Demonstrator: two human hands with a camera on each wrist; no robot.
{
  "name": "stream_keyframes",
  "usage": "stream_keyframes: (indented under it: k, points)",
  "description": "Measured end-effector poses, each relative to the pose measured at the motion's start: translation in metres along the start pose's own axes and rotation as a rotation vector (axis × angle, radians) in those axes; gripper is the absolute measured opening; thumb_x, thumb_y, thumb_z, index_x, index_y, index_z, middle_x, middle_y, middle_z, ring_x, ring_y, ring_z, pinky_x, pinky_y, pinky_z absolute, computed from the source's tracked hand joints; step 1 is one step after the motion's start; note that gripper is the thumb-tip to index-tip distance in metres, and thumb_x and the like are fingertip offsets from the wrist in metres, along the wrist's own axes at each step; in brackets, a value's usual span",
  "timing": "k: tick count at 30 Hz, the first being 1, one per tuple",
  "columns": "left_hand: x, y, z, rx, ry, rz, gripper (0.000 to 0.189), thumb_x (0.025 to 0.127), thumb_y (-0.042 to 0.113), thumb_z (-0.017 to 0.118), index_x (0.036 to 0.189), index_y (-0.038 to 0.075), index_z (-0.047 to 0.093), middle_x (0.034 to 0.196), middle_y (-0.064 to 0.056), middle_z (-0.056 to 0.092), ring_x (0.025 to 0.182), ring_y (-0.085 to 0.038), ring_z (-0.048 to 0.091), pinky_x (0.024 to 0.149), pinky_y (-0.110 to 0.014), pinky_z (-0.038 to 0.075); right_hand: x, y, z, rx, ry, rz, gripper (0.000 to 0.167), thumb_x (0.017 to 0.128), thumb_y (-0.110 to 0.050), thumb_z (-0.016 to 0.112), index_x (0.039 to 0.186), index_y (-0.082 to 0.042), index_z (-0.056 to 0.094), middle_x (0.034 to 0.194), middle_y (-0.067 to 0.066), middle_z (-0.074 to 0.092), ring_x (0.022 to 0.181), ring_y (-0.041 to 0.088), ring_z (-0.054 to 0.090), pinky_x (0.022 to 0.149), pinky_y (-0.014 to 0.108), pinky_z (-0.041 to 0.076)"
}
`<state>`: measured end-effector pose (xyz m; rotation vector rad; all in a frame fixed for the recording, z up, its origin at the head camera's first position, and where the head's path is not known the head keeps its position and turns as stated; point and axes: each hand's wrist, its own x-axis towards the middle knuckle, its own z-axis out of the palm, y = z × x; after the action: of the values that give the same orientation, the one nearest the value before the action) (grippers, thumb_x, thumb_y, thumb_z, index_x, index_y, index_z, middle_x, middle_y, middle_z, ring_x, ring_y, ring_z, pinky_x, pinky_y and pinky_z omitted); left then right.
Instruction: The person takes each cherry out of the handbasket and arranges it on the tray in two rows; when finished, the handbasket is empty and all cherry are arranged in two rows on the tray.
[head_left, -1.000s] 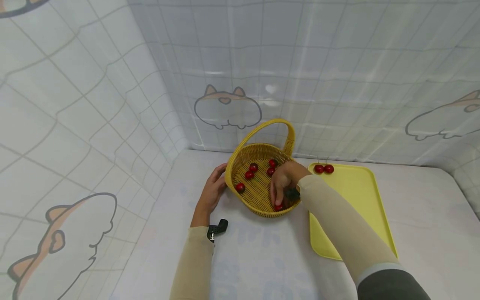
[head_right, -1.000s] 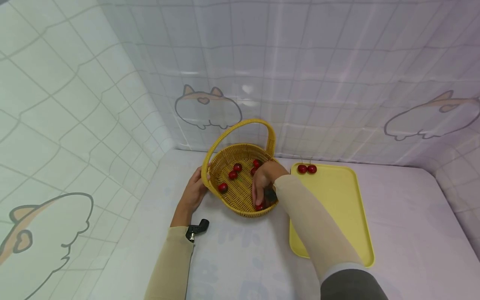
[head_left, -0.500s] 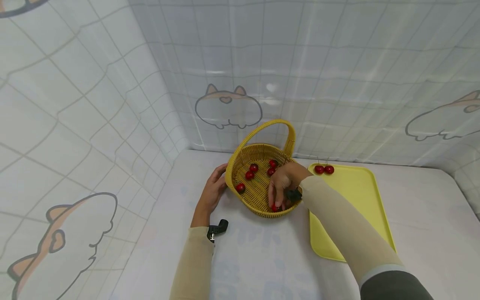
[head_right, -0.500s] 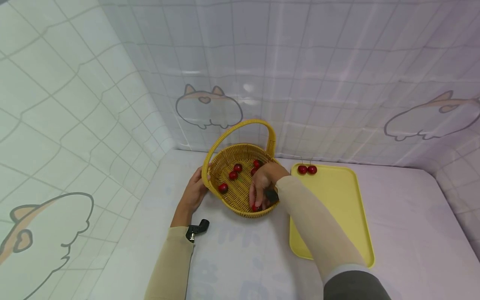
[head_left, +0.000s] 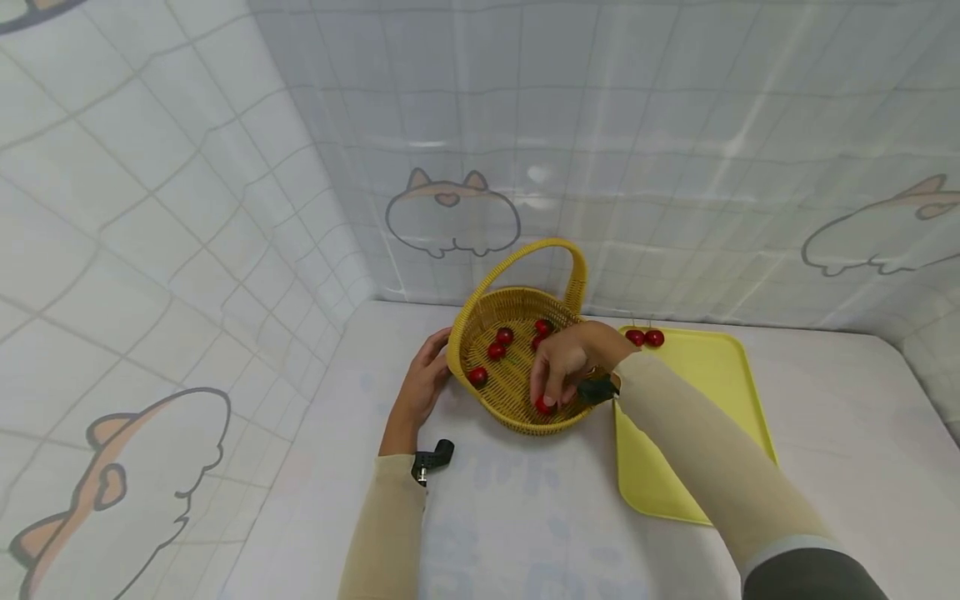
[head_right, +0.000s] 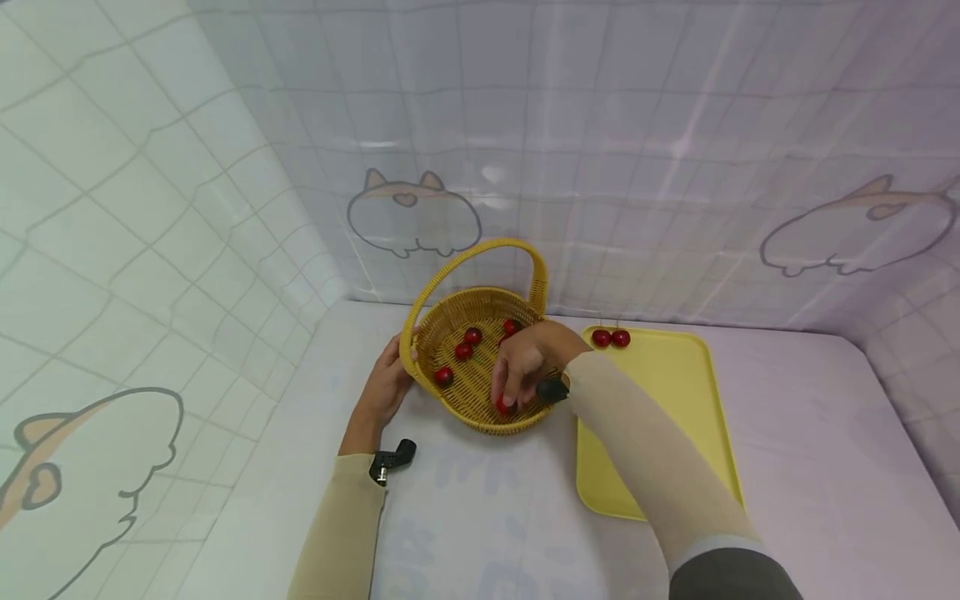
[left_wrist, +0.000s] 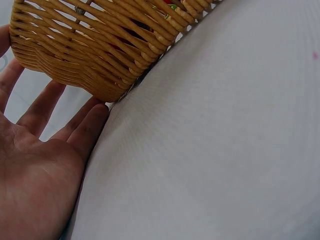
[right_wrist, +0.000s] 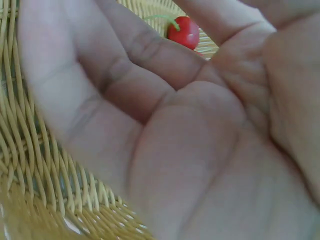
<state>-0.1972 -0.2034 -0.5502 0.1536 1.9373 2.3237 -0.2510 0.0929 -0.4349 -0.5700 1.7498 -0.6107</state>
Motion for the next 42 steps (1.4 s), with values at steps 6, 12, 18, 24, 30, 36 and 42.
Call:
stream_keyframes:
  k: [6, 12, 18, 24, 30, 36, 42]
  points:
    - [-0.002, 0.003, -0.001, -0.009, 0.0, 0.01, 0.047, 0.101, 0.017, 0.061, 0.147, 0.018, 0.051, 0.159, -0.002, 0.04, 0.142, -0.03, 0.045, 0.106, -0.026, 0.047, -0.013, 0.001, 0.002, 0.008, 0.064, -0.104, 0.027, 0.091, -0.01, 0.073, 0.118, -0.006, 0.075, 0.099, 0.004, 0.071, 0.088, 0.02, 0.073, 0.083, 0.036, 0.061]
    - [-0.002, 0.003, -0.004, -0.012, -0.004, 0.022, 0.047, 0.101, 0.017, 0.061, 0.147, 0.017, 0.051, 0.158, -0.002, 0.04, 0.139, -0.032, 0.047, 0.105, -0.026, 0.048, -0.024, 0.009, 0.007, 0.058, 0.173, -0.244, 0.028, 0.093, -0.01, 0.071, 0.121, -0.002, 0.072, 0.099, 0.006, 0.066, 0.091, 0.02, 0.07, 0.086, 0.042, 0.061]
    - [-0.002, 0.003, -0.004, -0.011, -0.006, 0.025, 0.047, 0.101, 0.016, 0.06, 0.148, 0.016, 0.05, 0.159, -0.003, 0.04, 0.141, -0.032, 0.045, 0.105, -0.025, 0.047, -0.033, 0.023, 0.015, 0.064, 0.264, -0.36, 0.024, 0.097, -0.014, 0.069, 0.12, -0.011, 0.074, 0.115, 0.008, 0.07, 0.108, 0.028, 0.07, 0.095, 0.048, 0.057]
    - [-0.002, 0.004, -0.004, 0.004, -0.001, 0.027, 0.046, 0.103, 0.015, 0.058, 0.148, 0.016, 0.05, 0.158, -0.003, 0.04, 0.143, -0.029, 0.044, 0.107, -0.027, 0.046, -0.043, 0.036, 0.02, 0.042, 0.423, -0.426, 0.025, 0.097, -0.02, 0.068, 0.122, -0.016, 0.072, 0.116, 0.006, 0.071, 0.105, 0.034, 0.071, 0.091, 0.04, 0.058]
    - [-0.001, 0.004, -0.004, 0.015, 0.006, 0.021, 0.045, 0.103, 0.015, 0.058, 0.147, 0.017, 0.051, 0.158, -0.002, 0.041, 0.142, -0.031, 0.044, 0.108, -0.027, 0.045, -0.054, 0.048, 0.026, 0.122, 0.543, -0.469, 0.028, 0.099, -0.015, 0.064, 0.125, -0.009, 0.07, 0.123, 0.009, 0.069, 0.107, 0.039, 0.07, 0.095, 0.047, 0.057]
    - [-0.002, 0.006, -0.002, 0.0, 0.006, 0.019, 0.046, 0.103, 0.016, 0.059, 0.147, 0.016, 0.05, 0.158, -0.003, 0.041, 0.142, -0.035, 0.044, 0.106, -0.026, 0.047, -0.065, 0.059, 0.033, 0.179, 0.685, -0.477, 0.026, 0.097, -0.025, 0.07, 0.121, -0.013, 0.071, 0.118, 0.01, 0.07, 0.107, 0.041, 0.069, 0.094, 0.048, 0.057]
    - [-0.002, 0.006, -0.002, 0.005, 0.006, 0.018, 0.046, 0.103, 0.017, 0.06, 0.147, 0.017, 0.05, 0.158, -0.003, 0.041, 0.142, -0.033, 0.044, 0.106, -0.026, 0.047, -0.075, 0.073, 0.036, 0.255, 0.807, -0.51, 0.029, 0.095, -0.026, 0.073, 0.122, -0.014, 0.072, 0.125, 0.012, 0.068, 0.112, 0.032, 0.069, 0.092, 0.037, 0.058]
